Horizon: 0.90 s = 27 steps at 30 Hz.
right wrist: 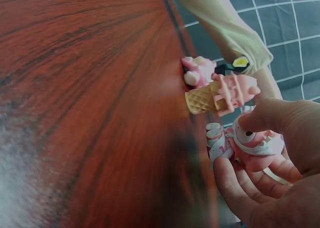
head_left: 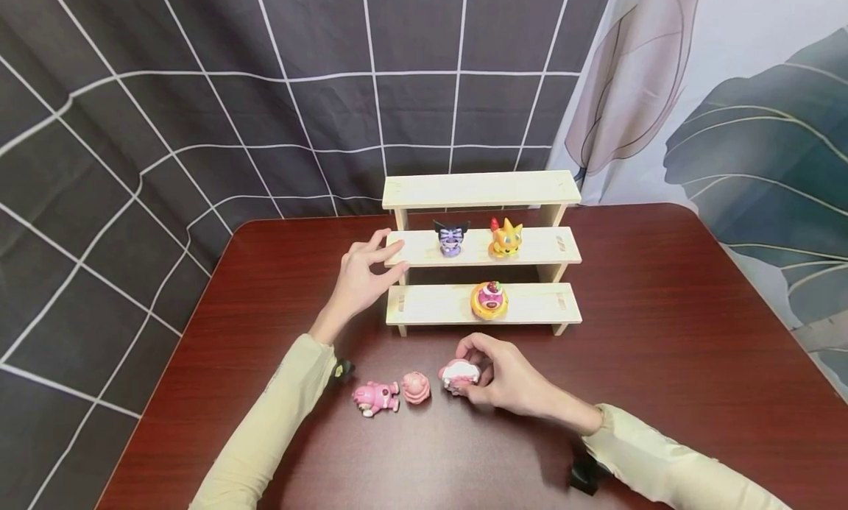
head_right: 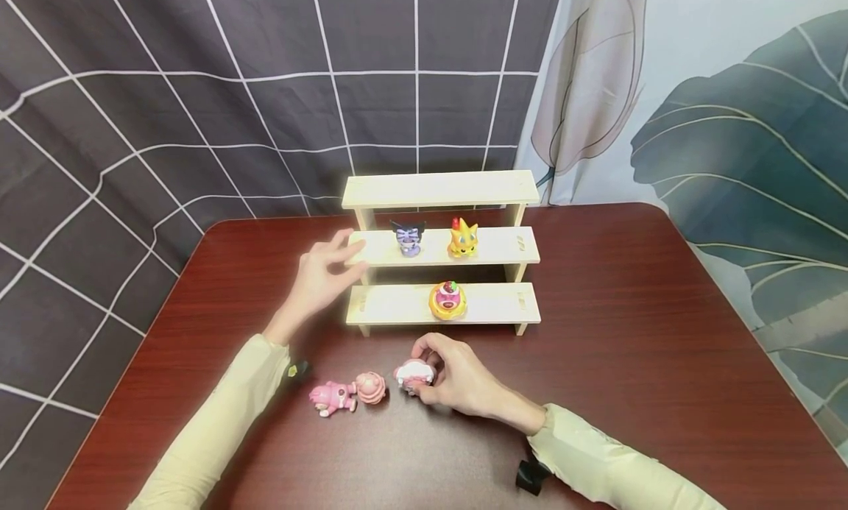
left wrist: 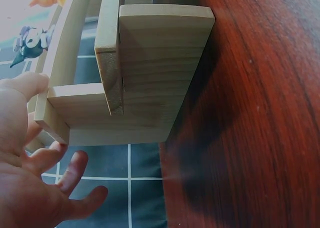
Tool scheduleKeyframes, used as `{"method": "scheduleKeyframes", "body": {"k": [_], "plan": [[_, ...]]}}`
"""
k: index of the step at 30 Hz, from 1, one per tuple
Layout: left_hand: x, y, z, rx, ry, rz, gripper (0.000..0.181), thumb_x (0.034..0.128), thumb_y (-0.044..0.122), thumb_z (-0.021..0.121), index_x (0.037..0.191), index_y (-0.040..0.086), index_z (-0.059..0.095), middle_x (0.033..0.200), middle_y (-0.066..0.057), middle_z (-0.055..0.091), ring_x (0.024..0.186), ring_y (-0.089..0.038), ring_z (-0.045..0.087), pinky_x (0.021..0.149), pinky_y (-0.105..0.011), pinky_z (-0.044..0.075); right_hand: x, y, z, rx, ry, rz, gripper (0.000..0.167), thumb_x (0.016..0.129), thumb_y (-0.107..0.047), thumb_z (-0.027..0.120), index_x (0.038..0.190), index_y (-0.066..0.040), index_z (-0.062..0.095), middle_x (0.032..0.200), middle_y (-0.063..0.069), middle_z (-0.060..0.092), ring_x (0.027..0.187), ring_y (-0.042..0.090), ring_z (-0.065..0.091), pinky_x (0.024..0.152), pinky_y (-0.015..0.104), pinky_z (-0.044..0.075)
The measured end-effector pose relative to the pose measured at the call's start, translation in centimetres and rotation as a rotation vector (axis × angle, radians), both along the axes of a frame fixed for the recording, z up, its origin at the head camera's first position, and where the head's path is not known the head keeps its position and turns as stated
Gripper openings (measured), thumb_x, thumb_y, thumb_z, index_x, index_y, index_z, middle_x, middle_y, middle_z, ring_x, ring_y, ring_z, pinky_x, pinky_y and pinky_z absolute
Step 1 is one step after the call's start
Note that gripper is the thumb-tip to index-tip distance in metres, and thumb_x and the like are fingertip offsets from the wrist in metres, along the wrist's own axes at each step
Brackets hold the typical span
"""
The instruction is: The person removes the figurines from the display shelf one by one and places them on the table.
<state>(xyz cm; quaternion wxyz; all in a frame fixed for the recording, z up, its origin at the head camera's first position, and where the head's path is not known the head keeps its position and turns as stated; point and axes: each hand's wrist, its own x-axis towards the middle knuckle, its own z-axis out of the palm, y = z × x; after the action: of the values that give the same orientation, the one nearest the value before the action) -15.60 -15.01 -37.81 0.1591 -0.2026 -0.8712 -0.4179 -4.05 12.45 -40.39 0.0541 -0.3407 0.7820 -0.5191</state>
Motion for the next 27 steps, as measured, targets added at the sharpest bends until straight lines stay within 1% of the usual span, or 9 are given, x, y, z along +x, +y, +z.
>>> {"method": "scheduleKeyframes", "body": {"k": [9, 14, 20, 27], "plan": [[0.0, 0.0, 0.1, -0.006, 0.013, -0.002, 0.040, 0.0858, 0.020, 0.079, 0.123, 0.007, 0.072, 0.141, -0.015, 0.056, 0.111, -0.044, 0.053, 0.087, -0.055, 0.040, 0.2, -0.3, -0.9, 0.014, -0.019, 0.002, 0.040, 0.072, 0.003, 0.083, 0.102, -0.008, 0.058, 0.083, -0.001, 0.063, 0.067, 0.008, 0.062, 0.056, 0.027, 0.054], [-0.1, 0.0, 0.1, -0.010, 0.021, -0.004, 0.039, 0.0861, 0.019, 0.079, 0.123, 0.007, 0.072, 0.140, -0.015, 0.057, 0.110, -0.044, 0.054, 0.087, -0.055, 0.040, 0.2, -0.4, -1.2, 0.008, 0.016, 0.004, 0.041, 0.071, 0.005, 0.083, 0.101, -0.007, 0.057, 0.082, -0.001, 0.062, 0.068, 0.008, 0.062, 0.055, 0.026, 0.054], [-0.1, 0.0, 0.1, -0.011, 0.012, 0.000, 0.040, 0.0863, 0.020, 0.079, 0.123, 0.007, 0.072, 0.141, -0.014, 0.057, 0.110, -0.043, 0.053, 0.087, -0.054, 0.040, 0.4, -0.5, -1.0, 0.020, 0.053, 0.009, 0.043, 0.070, 0.006, 0.084, 0.100, -0.007, 0.056, 0.084, -0.002, 0.060, 0.070, 0.007, 0.060, 0.055, 0.027, 0.054], [-0.2, 0.0, -0.1, -0.013, 0.000, 0.003, 0.041, 0.0862, 0.020, 0.079, 0.124, 0.008, 0.072, 0.142, -0.014, 0.056, 0.111, -0.040, 0.053, 0.087, -0.054, 0.040, 0.3, -0.5, -1.2, 0.059, 0.124, 0.036, 0.042, 0.074, 0.002, 0.083, 0.103, -0.008, 0.055, 0.087, -0.003, 0.059, 0.073, 0.005, 0.059, 0.055, 0.025, 0.053]]}}
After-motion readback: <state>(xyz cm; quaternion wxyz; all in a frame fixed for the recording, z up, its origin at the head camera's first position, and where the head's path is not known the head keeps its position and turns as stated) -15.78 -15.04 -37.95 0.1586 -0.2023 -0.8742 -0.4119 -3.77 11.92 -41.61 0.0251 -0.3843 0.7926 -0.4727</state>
